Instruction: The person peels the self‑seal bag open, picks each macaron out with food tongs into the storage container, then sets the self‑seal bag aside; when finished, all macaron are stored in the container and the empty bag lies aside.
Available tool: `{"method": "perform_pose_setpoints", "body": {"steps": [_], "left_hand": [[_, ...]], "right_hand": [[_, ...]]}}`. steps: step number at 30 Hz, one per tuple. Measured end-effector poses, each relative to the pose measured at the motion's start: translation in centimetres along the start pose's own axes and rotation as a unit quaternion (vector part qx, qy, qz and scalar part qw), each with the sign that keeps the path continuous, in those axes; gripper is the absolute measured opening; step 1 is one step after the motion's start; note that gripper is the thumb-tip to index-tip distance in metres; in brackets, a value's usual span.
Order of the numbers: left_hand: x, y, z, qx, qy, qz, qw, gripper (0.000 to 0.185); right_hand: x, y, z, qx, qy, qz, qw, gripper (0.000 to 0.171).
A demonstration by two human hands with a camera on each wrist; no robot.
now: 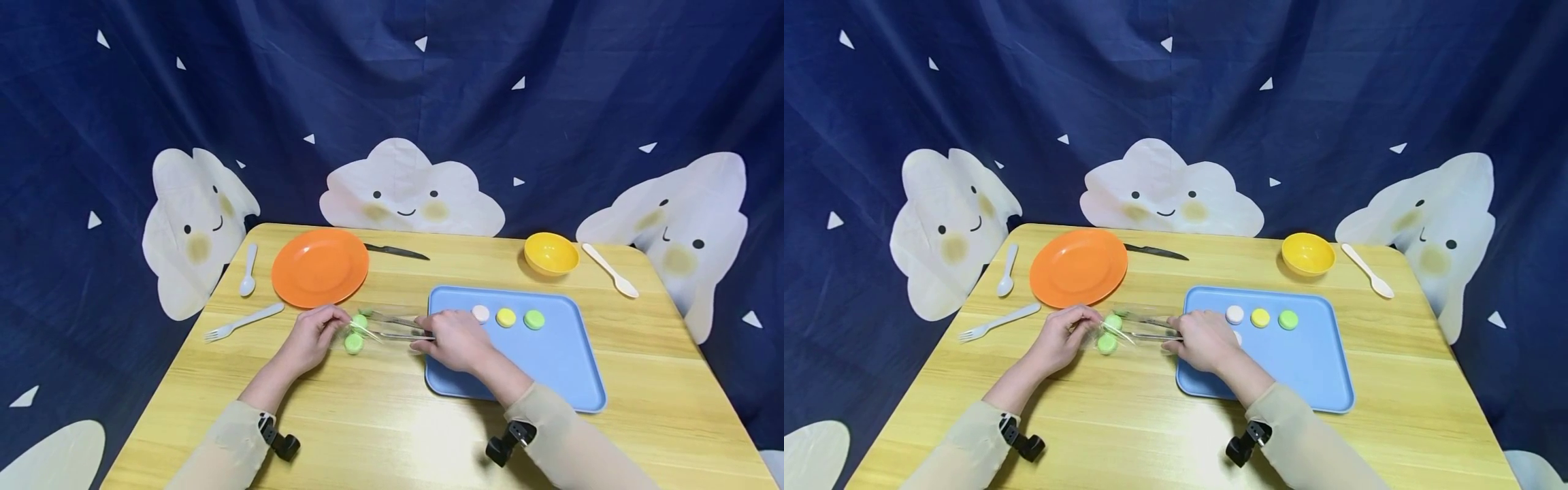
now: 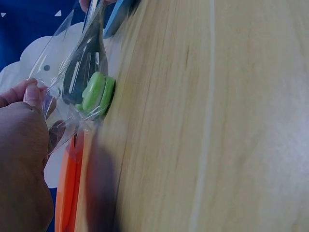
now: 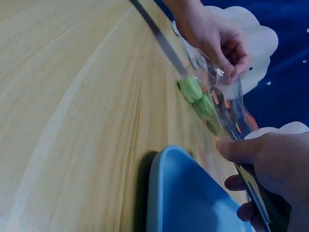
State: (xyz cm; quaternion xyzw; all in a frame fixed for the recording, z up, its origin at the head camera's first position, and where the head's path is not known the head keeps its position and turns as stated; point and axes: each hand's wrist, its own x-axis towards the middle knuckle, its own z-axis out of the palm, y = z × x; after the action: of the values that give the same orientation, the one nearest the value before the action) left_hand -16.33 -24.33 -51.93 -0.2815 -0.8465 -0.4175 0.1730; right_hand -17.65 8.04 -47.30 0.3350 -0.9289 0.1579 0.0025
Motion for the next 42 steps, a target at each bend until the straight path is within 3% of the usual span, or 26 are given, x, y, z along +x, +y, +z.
{"method": "perform_pose_setpoints", "body": {"steps": [7,17,26,33,42], "left_hand": [[0.0,0.3,0.1,0.009,-0.01,-0.009,0.9999,0.026],[0.3,0.9,-0.6,0.037,-0.038,-0.041,0.9977,0.019],[0.3,0.9,-0.9,0.049,-0.044,-0.043,0.9969,0.017],[0.3,0.9,-0.9,0.057,-0.037,-0.038,0.997,0.02],[0.3,1.0,-0.9,0.059,-0.036,-0.039,0.9968,0.017]], "right_hand": [[-0.3,0.1,0.1,-0.002,-0.003,-0.015,1.0,0.022],[-2.8,1.9,-1.8,-0.023,0.019,-0.008,1.0,0.037],[-7.0,4.6,-4.3,-0.015,0.034,0.004,0.999,0.034],[-10.6,6.5,-6.9,-0.006,0.055,0.022,0.998,0.016],[-15.8,8.7,-9.5,-0.03,0.096,0.066,0.993,0.02]]}}
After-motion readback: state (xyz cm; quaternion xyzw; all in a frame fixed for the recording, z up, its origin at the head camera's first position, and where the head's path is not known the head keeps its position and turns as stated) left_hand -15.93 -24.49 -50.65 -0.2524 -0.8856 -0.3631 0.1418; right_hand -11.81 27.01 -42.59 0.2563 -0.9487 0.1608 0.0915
